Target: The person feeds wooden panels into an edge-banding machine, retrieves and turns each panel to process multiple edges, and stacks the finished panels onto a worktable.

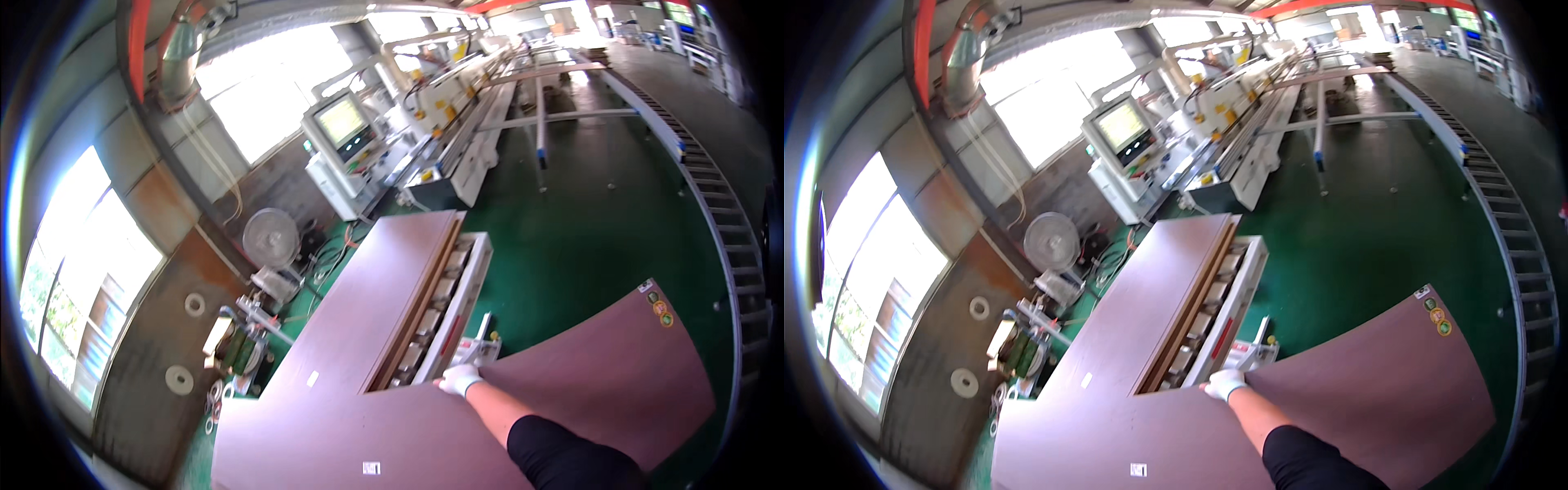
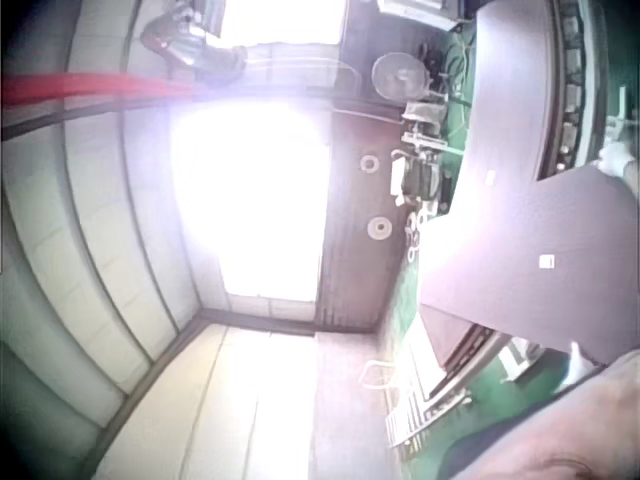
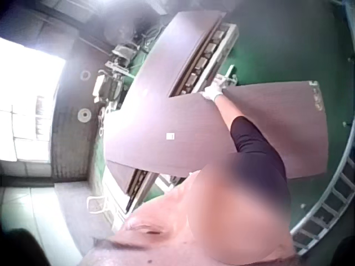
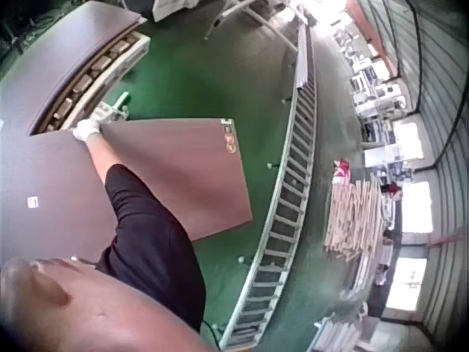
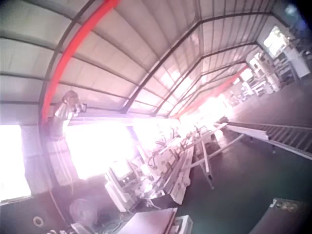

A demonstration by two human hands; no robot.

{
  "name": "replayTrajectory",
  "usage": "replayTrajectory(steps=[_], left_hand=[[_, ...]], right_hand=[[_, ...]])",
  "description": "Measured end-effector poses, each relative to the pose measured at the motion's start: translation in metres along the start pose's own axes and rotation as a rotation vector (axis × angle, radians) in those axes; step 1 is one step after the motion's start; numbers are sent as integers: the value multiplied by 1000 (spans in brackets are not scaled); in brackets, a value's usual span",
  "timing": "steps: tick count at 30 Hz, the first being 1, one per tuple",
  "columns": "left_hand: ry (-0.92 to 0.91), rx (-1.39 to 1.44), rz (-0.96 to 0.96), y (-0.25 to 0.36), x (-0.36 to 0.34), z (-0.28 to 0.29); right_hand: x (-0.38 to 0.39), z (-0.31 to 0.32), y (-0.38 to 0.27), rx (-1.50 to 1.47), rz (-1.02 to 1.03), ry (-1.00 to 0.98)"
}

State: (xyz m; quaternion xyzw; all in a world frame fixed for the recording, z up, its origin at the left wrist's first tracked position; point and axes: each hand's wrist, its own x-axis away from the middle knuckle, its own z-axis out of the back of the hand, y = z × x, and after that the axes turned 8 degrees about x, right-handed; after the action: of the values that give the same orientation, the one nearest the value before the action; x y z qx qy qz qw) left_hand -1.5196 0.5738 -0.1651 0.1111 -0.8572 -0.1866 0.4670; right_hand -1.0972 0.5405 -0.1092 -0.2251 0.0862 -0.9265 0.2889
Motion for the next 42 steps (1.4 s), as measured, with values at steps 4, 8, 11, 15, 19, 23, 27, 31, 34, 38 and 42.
replayTrajectory(steps=[4, 8, 11, 15, 19, 23, 27, 31, 34, 38, 42], left_hand=[[-9, -52, 33, 8, -7, -15], [-24, -57, 80, 7, -14, -25], [-3, -28, 97, 5, -8, -28], [18, 32, 125, 4, -2, -26], [29, 133, 242, -16, -7, -15], [15, 113, 298, -60, 5, -79], [-279, 187, 379, -78, -27, -84], [-247, 39, 399, -104, -56, -154], [-356, 2, 473, -125, -75, -197], [-533, -57, 510, -140, -95, -254], [-510, 51, 380, -128, -174, -308]], right_hand=[[19, 6, 39, -5, -56, 5], [41, 1, 93, 12, -126, 63], [60, 11, 138, -2, -209, -30], [99, 43, 197, -36, -392, -23], [162, 61, 257, -98, -669, 41], [220, 36, 340, -78, -772, 87], [235, 25, 426, 22, -856, 140], [267, 61, 473, -26, -949, 220], [279, 104, 500, 3, -999, 245], [280, 157, 520, 47, -1008, 303], [262, 194, 548, 74, -1014, 362]])
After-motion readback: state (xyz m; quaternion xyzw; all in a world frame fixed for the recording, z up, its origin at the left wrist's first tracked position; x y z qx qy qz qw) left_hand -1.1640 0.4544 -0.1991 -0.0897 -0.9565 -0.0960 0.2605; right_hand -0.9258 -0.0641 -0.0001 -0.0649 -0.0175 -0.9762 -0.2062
